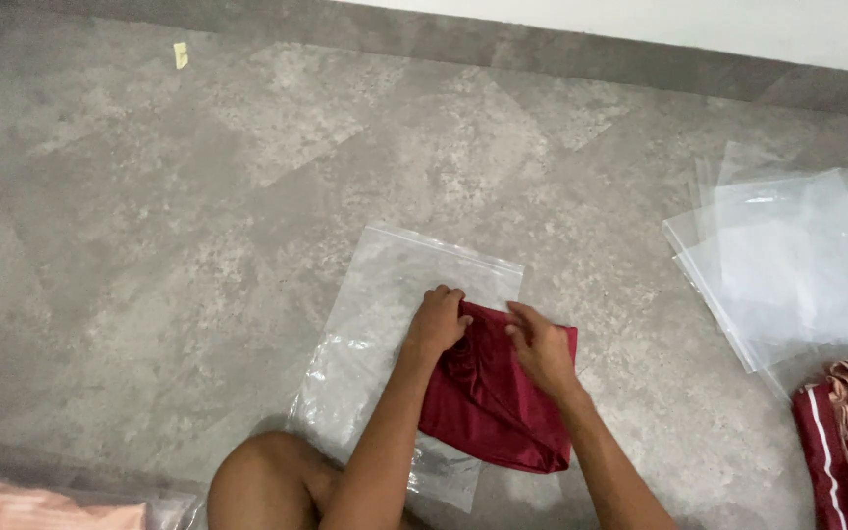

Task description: The person sits on the floor and folds a maroon short and a striped shirt, placing each into a clear plastic bag and sealing it. The person handles the garments and bags by hand, arranging them on the floor.

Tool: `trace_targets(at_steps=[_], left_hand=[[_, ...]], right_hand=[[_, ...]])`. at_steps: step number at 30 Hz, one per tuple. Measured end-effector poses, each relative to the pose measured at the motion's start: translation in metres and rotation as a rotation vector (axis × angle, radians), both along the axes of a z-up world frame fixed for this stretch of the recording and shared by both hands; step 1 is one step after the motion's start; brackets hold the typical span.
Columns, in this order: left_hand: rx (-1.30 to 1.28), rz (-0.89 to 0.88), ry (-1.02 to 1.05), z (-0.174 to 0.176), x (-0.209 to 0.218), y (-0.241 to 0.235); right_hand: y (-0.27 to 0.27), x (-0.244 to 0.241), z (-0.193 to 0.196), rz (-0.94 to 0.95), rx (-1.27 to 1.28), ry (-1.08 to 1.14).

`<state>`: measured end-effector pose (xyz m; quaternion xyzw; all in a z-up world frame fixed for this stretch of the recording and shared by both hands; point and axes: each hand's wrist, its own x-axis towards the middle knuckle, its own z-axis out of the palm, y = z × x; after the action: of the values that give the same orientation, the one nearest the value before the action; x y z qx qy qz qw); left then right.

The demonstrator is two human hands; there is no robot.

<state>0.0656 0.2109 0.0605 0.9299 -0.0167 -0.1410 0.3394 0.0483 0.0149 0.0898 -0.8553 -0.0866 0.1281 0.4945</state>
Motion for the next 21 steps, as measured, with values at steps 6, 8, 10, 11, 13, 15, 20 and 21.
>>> trace_targets(at_steps=[6,8,10,11,13,15,20,21], left_hand=[[0.386,-0.299,0.064,-0.008,0.027,0.007],[0.332,-0.386,0.12,-0.002,0.033,0.008],[0.265,-0.416,0.098,0.031,0.027,0.012],[0.194,-0.447,0.079,0.049,0.025,0.015],[0.042,-0.46,0.008,0.11,0.01,0.017],[-0.118,-0.475,-0.053,0.153,-0.008,0.01],[-0.194,-0.592,-0.535,0.184,-0.037,-0.023],[-0.194,-0.6,-0.541,0.139,-0.036,-0.033]], right_hand=[[-0.093,0.041,-0.054,0.135,-0.816,-0.029],[-0.096,0.048,-0.043,0.193,-0.536,0.138],[-0.106,0.047,-0.005,0.235,-0.461,0.134],[-0.111,0.047,0.014,0.277,-0.389,0.132],[-0.119,0.041,0.068,0.233,-0.306,0.083],[-0.131,0.024,0.113,0.187,-0.228,0.043],[-0.161,-0.017,0.131,0.13,-0.391,-0.448],[-0.17,-0.025,0.101,0.121,-0.393,-0.452]])
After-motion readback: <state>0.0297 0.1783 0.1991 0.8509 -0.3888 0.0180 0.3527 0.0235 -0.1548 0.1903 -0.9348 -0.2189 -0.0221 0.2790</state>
